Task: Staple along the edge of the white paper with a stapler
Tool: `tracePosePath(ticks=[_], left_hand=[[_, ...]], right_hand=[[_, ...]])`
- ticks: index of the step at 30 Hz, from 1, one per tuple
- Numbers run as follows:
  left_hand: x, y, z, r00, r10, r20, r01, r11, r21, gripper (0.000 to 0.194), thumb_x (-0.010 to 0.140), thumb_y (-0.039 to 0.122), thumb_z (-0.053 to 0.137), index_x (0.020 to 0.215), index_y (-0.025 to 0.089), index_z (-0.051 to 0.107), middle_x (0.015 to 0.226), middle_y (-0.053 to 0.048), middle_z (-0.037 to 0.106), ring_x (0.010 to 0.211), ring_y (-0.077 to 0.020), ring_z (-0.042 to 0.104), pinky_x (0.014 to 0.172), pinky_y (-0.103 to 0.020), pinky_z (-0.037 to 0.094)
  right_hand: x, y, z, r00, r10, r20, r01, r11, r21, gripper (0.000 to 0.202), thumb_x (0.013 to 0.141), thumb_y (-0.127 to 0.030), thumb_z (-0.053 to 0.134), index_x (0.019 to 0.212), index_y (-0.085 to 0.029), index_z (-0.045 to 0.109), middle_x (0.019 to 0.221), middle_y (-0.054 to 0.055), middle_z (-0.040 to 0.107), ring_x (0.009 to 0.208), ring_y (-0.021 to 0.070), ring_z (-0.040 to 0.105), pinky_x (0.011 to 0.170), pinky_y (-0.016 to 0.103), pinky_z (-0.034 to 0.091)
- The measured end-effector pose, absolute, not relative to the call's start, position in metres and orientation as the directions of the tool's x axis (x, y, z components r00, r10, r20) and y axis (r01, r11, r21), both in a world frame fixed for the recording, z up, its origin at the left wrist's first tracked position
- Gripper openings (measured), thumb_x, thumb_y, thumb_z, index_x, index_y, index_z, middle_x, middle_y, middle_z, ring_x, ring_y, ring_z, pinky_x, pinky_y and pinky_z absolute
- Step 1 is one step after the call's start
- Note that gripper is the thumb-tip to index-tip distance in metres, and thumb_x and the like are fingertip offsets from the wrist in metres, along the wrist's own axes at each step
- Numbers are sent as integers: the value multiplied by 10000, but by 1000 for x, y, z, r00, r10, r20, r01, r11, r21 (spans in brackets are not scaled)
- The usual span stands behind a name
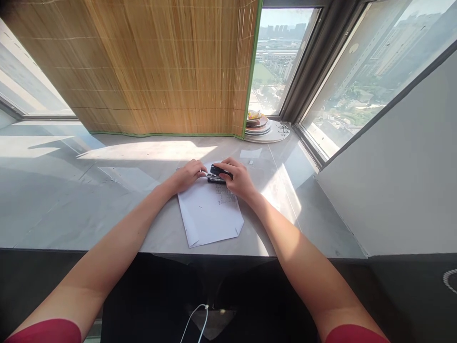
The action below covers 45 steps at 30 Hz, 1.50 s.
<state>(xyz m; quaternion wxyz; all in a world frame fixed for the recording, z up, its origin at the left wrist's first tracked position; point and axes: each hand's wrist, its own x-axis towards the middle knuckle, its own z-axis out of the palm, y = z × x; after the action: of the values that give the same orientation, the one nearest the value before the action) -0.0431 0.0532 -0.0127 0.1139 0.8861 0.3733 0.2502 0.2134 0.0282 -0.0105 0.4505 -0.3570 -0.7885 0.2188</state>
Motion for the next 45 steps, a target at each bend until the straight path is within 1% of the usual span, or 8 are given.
tracePosePath(ticks=[7,11,19,26,31,39,45], left_hand=[[-45,53,-10,608,726,321,605,-686,403,102,1030,197,577,987,193,670,1015,-84,682,1037,-249,595,965,-422,507],[-46,50,-7,606,734,305,609,-676,416,108,1031,218,570,1029,201,676,1060,-85,693,1052,-249,606,980,-429,513],[-46,50,-6,594,747,300,615,-662,430,145,1030,224,547,993,202,686,1032,-85,699,1025,-244,625,971,-422,522],[-50,50,-5,613,708,350,578,-704,412,146,1025,284,587,1041,196,702,1049,-96,712,986,-243,647,916,-408,534],[-53,48,-1,642,678,357,538,-731,421,185,1041,308,569,990,204,713,989,-88,713,952,-235,658,881,-390,535],[-52,49,-2,600,736,314,585,-671,455,173,1033,298,555,1007,206,699,1032,-86,717,972,-232,658,898,-394,535],[-54,49,-2,616,704,354,544,-705,455,177,1023,343,608,979,211,717,979,-77,713,927,-220,659,858,-368,534]], right_hand=[[214,28,-10,-344,748,568,342,663,-666,317,965,-228,631,1220,-319,797,1124,77,701,1013,252,664,952,458,547],[214,28,-10,-343,757,556,350,652,-673,311,965,-237,633,1217,-319,796,1135,75,705,1032,253,664,964,460,548],[214,29,-11,-341,754,561,347,656,-670,301,964,-255,634,1206,-322,801,1124,73,710,1025,250,667,962,456,553],[214,29,-10,-337,764,550,354,644,-678,300,962,-267,640,1210,-314,801,1129,73,712,1031,250,667,970,458,556],[215,28,-10,-340,762,551,348,647,-679,304,964,-262,638,1215,-318,799,1133,74,712,1027,254,670,972,466,555],[215,29,-11,-342,765,545,350,642,-682,304,969,-264,635,1219,-326,797,1148,68,710,1048,253,667,988,469,555],[216,30,-13,-345,755,558,346,655,-672,315,966,-249,632,1223,-325,797,1143,68,711,1043,252,667,981,461,554]])
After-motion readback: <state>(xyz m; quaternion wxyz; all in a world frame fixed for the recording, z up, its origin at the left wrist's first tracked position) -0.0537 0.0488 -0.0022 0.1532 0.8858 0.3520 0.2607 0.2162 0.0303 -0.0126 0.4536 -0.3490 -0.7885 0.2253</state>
